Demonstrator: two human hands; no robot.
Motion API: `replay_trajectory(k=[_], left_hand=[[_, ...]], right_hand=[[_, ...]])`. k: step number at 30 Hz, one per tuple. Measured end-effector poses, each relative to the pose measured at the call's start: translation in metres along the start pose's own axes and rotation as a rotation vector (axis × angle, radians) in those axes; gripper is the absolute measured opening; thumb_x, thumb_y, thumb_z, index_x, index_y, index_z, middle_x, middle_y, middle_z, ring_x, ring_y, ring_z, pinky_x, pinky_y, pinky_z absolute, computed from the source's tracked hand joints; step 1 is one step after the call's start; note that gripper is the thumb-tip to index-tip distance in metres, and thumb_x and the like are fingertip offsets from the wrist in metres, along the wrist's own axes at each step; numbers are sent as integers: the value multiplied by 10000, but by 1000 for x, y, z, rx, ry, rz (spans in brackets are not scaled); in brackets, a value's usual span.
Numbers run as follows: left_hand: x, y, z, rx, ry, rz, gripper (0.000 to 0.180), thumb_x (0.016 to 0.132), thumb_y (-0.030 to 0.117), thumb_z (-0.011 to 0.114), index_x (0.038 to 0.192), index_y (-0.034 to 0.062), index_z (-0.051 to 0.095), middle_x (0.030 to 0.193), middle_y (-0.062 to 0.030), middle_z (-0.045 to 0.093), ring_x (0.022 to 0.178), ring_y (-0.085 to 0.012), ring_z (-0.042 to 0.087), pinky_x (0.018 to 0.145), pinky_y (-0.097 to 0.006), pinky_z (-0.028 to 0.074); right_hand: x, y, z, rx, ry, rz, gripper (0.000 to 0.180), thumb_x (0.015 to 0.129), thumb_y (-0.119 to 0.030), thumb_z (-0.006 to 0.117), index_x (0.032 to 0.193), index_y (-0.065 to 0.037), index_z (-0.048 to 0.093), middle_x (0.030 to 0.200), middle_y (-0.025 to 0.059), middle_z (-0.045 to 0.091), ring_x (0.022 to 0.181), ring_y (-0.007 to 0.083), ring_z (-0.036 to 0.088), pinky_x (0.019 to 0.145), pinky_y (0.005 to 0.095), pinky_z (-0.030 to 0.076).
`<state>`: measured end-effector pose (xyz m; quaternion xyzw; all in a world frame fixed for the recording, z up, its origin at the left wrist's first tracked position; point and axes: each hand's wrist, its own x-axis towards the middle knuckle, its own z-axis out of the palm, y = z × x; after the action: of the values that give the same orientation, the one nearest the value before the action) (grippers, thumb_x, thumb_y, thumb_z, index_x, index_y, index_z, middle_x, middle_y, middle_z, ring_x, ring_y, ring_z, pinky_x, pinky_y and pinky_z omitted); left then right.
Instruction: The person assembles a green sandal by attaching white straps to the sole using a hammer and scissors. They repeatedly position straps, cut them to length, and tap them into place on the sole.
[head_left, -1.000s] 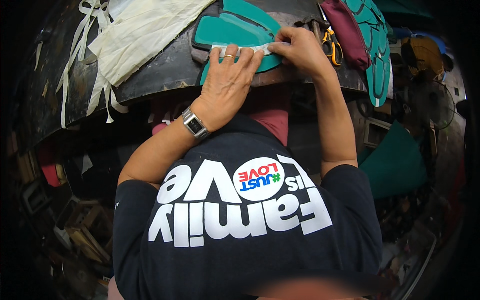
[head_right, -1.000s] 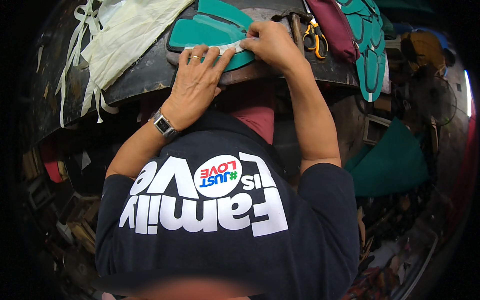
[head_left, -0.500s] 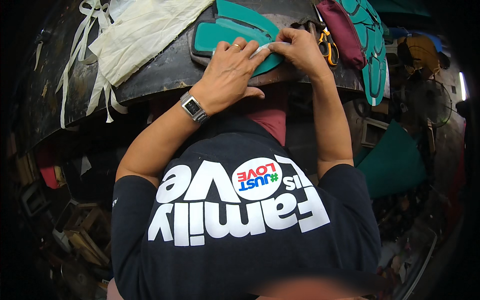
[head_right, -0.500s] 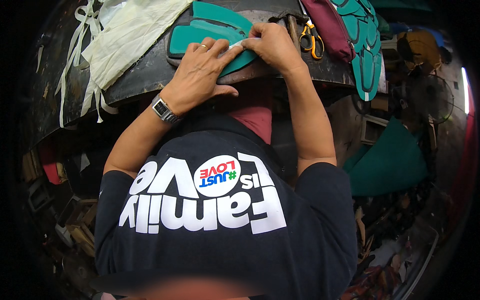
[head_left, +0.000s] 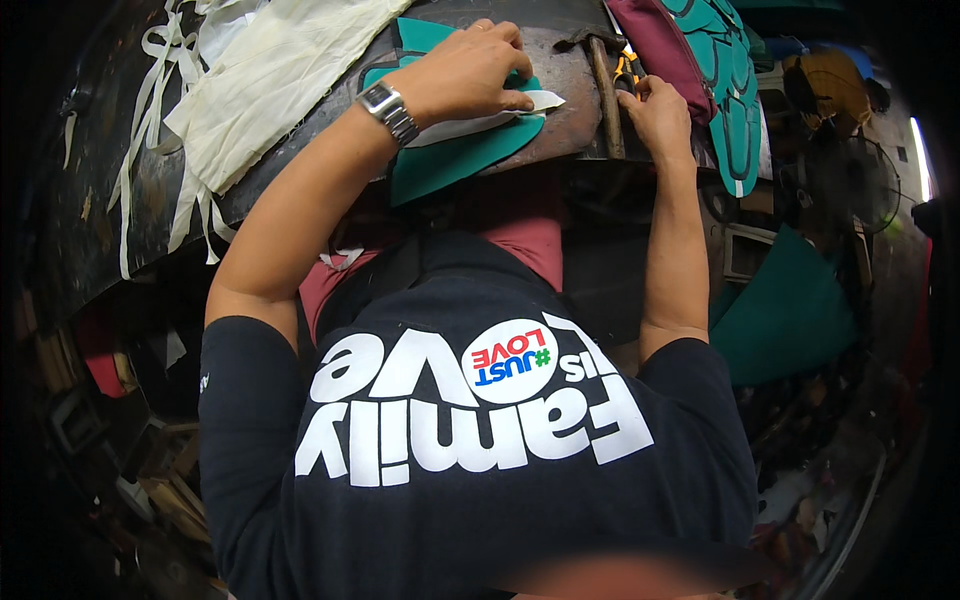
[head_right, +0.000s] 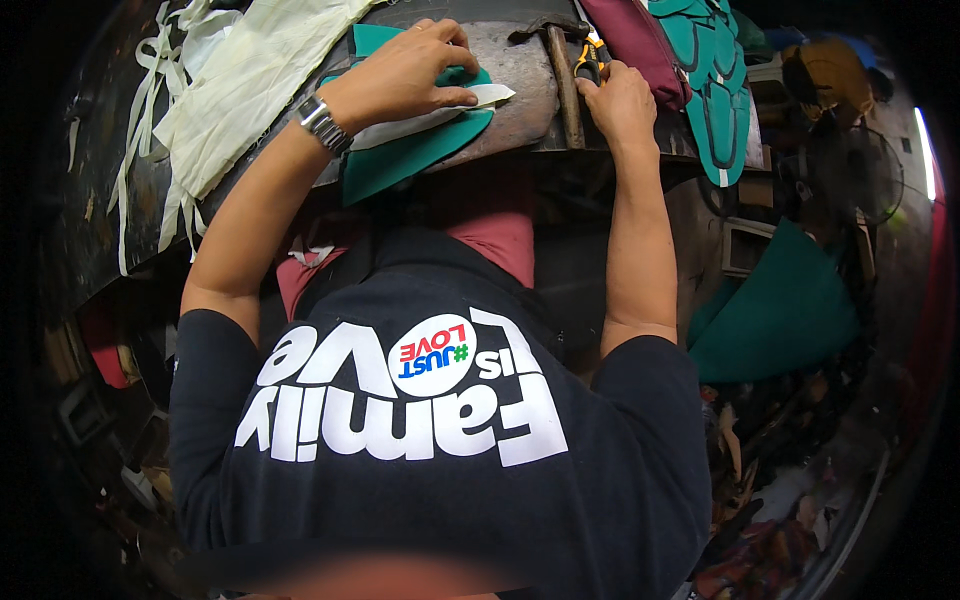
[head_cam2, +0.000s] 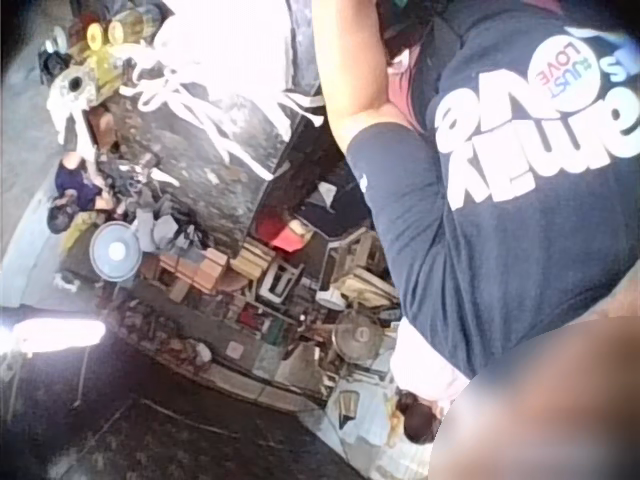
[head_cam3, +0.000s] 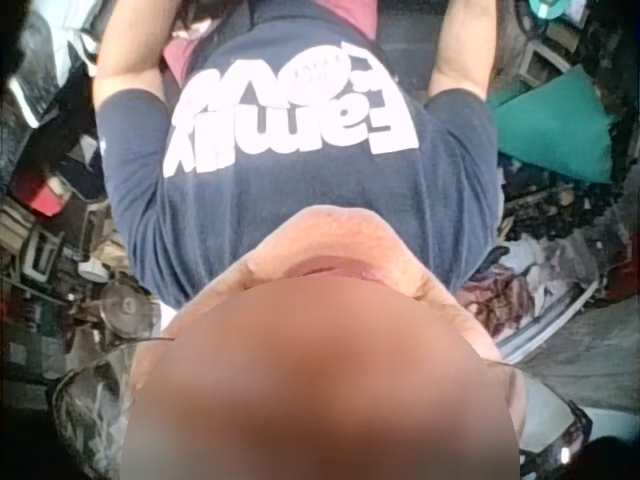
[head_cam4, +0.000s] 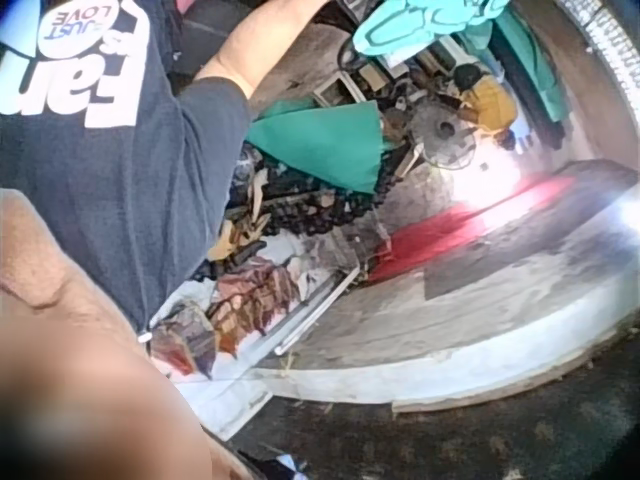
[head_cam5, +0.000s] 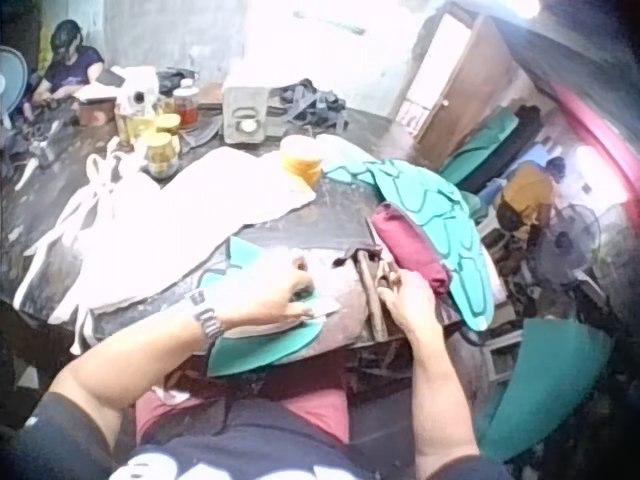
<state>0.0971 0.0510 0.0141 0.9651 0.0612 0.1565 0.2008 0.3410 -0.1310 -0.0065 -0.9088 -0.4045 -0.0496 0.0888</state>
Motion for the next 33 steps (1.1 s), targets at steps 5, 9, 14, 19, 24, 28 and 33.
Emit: replay_trajectory(k=[5,9,14,19,24,28,33], left_hand=[[19,-1,1,-177,-273,-21,314,781,298,823,995,81,749,1049,-107,614,1067,-278,574,938,-388,462],[22,-5,2,-239,-378,-40,261,787,279,820,947,85,750,1021,-105,619,1019,-257,596,891,-365,471],[17,-13,-1,-448,-384,-72,251,825,270,809,945,61,738,941,-80,679,901,-206,639,821,-329,488],[11,-14,-1,-549,-373,-4,255,856,270,797,967,49,736,862,-58,715,804,-166,641,772,-314,497],[13,-16,-3,-556,-455,-65,240,883,267,778,983,52,741,849,-49,725,782,-140,634,757,-305,492],[16,-16,-5,-569,-447,-92,230,888,264,775,958,48,740,847,-36,727,772,-128,628,756,-291,489],[18,-16,-2,-566,-406,-73,237,877,213,786,1019,36,717,901,-30,724,785,-116,621,791,-267,495]], right_hand=[[18,16,0,160,-84,133,493,783,-482,781,943,-18,736,952,213,735,938,383,703,825,473,535],[28,19,5,-15,-136,135,461,811,-458,746,942,-17,744,932,213,738,940,391,703,833,469,540],[30,28,-15,220,-226,63,352,848,-302,689,949,31,735,865,188,742,786,271,747,666,349,573],[-44,30,-38,1266,-443,136,212,926,-219,685,1061,-65,629,818,32,692,617,71,630,500,178,398],[-141,0,-47,1116,-524,80,269,838,-110,809,1010,-79,604,805,-37,596,698,10,556,613,168,416],[-188,-21,-58,779,-525,148,365,775,-206,860,954,-48,584,789,-24,570,680,54,516,630,212,426],[-202,-37,-64,477,-373,154,489,734,-342,878,955,-30,574,752,76,602,650,175,581,638,304,475]])
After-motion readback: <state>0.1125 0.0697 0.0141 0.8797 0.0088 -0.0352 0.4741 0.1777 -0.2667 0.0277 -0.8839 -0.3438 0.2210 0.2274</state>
